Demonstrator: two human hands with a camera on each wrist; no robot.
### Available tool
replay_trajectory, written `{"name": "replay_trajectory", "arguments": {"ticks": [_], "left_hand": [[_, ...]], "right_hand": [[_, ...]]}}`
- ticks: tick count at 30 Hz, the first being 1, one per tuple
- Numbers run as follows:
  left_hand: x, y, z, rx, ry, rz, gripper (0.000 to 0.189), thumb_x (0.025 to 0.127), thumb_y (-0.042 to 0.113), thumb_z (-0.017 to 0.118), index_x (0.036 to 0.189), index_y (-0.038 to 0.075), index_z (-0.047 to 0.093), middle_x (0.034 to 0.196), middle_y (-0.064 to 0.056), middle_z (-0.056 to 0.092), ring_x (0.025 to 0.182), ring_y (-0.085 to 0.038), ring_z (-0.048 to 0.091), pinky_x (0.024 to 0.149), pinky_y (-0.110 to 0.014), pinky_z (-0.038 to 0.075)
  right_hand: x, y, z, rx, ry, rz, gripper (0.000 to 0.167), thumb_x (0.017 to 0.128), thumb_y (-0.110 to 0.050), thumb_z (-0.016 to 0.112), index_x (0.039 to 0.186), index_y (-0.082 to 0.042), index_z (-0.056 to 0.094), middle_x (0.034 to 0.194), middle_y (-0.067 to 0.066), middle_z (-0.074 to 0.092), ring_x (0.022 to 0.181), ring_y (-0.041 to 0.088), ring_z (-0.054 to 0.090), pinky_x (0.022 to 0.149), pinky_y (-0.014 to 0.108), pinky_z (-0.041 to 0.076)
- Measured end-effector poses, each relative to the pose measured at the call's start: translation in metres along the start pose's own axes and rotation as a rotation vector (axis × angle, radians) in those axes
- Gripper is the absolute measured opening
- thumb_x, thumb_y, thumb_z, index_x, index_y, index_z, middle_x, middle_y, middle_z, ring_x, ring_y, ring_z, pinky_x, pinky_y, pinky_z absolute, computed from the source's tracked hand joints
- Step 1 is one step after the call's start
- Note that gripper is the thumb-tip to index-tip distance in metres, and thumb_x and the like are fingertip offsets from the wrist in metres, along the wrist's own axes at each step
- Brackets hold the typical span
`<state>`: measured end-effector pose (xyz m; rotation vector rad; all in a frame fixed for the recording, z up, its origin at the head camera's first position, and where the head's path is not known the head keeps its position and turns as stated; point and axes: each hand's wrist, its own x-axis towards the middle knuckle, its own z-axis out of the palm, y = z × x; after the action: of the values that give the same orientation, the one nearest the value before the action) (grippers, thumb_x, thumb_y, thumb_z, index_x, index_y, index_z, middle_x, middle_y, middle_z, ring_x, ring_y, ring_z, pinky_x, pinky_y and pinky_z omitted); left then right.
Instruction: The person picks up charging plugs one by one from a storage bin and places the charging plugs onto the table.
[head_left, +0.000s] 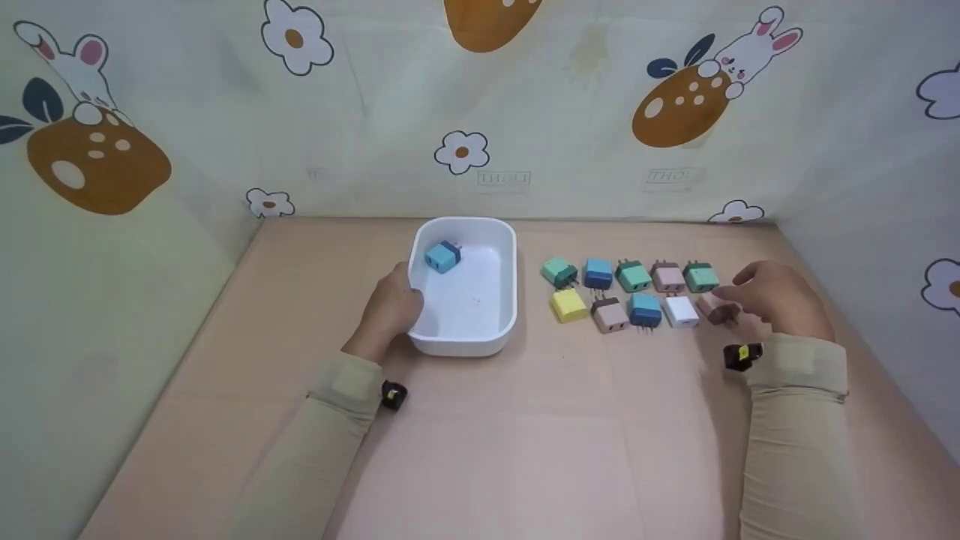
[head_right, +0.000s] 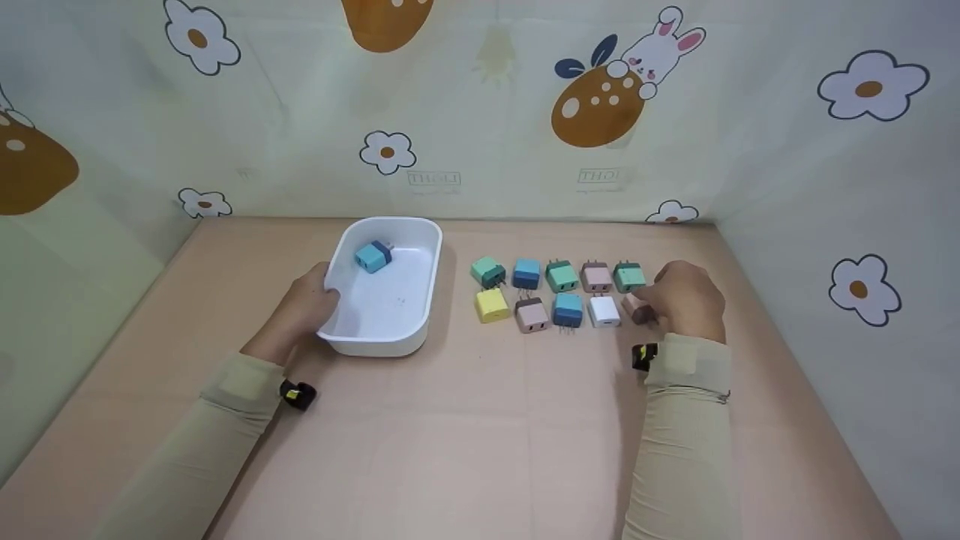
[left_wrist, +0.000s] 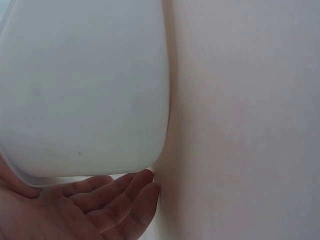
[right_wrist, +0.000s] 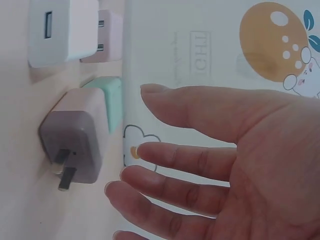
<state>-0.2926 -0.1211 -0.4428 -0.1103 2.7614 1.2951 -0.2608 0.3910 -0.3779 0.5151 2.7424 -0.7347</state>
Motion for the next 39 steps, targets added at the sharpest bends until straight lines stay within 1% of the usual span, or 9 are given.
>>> {"name": "replay_trajectory", "arguments": {"ticks": [3,5,10,13,18,26,33,37,39], "left_hand": [[-0.001,0.0,0.0,-0.004,0.001,-0.001,0.055,0.108,0.006,0.045,0.162,0.004,0.036,0.158,-0.021,0.05,0.144,-0.042,0.051,0.122,-0.06,0.037],[0.0,0.0,0.0,-0.006,0.001,-0.004,0.055,0.108,0.007,0.045,0.162,0.004,0.037,0.158,-0.021,0.051,0.143,-0.042,0.052,0.121,-0.06,0.037],[0.0,-0.001,0.0,-0.01,-0.005,-0.016,0.054,0.107,0.007,0.045,0.16,0.003,0.038,0.156,-0.022,0.052,0.142,-0.042,0.053,0.121,-0.061,0.037],[0.001,-0.001,-0.001,-0.008,-0.005,-0.017,0.054,0.108,0.007,0.045,0.161,0.003,0.037,0.157,-0.022,0.051,0.144,-0.043,0.051,0.121,-0.061,0.037],[0.0,0.0,0.0,-0.013,0.002,-0.017,0.054,0.108,0.007,0.046,0.161,0.003,0.037,0.158,-0.022,0.051,0.144,-0.043,0.052,0.12,-0.061,0.037],[0.0,0.0,0.001,-0.011,0.006,-0.03,0.055,0.109,0.008,0.045,0.163,0.006,0.036,0.161,-0.02,0.049,0.147,-0.043,0.048,0.121,-0.059,0.037],[-0.001,0.001,0.0,-0.003,0.009,-0.017,0.055,0.109,0.007,0.046,0.163,0.004,0.036,0.16,-0.021,0.049,0.147,-0.044,0.048,0.121,-0.059,0.037],[-0.001,0.0,0.0,-0.003,0.008,-0.002,0.055,0.108,0.007,0.048,0.162,0.005,0.037,0.157,-0.021,0.052,0.142,-0.043,0.054,0.119,-0.061,0.039],[-0.002,0.0,0.0,-0.005,0.008,0.001,0.055,0.108,0.007,0.048,0.161,0.005,0.037,0.156,-0.02,0.053,0.141,-0.042,0.055,0.119,-0.061,0.04]], "right_hand": [[-0.003,-0.002,-0.003,-0.015,0.02,-0.027,0.069,0.101,-0.041,0.068,0.145,0.008,0.048,0.137,0.035,0.051,0.115,0.051,0.053,0.086,0.057,0.053],[-0.004,-0.003,-0.004,-0.028,0.036,-0.071,0.069,0.101,-0.042,0.067,0.144,0.009,0.048,0.136,0.036,0.051,0.114,0.05,0.054,0.085,0.056,0.053],[-0.008,-0.007,-0.008,-0.047,0.073,-0.164,0.066,0.101,-0.041,0.066,0.139,0.011,0.052,0.137,0.037,0.051,0.115,0.051,0.054,0.089,0.062,0.052],[-0.009,-0.013,-0.007,-0.057,0.09,-0.17,0.065,0.102,-0.041,0.065,0.138,0.011,0.053,0.136,0.037,0.052,0.117,0.052,0.054,0.092,0.064,0.051],[-0.011,-0.025,-0.004,-0.07,0.107,-0.169,0.063,0.103,-0.041,0.065,0.139,0.011,0.054,0.133,0.035,0.055,0.113,0.05,0.056,0.089,0.061,0.053],[-0.019,-0.047,0.004,-0.094,0.078,-0.201,0.06,0.103,-0.04,0.067,0.138,0.007,0.056,0.133,0.033,0.058,0.109,0.045,0.062,0.085,0.055,0.057],[-0.027,-0.064,0.011,-0.105,0.073,-0.235,0.06,0.103,-0.043,0.067,0.139,0.005,0.057,0.133,0.032,0.061,0.1,0.039,0.067,0.075,0.045,0.059],[-0.034,-0.074,0.015,-0.072,0.069,-0.27,0.065,0.102,-0.048,0.068,0.142,0.003,0.056,0.132,0.029,0.06,0.094,0.037,0.065,0.064,0.039,0.06],[-0.038,-0.079,0.018,-0.066,0.071,-0.288,0.063,0.102,-0.047,0.068,0.142,0.0,0.058,0.133,0.028,0.059,0.093,0.037,0.064,0.059,0.038,0.059]]}}
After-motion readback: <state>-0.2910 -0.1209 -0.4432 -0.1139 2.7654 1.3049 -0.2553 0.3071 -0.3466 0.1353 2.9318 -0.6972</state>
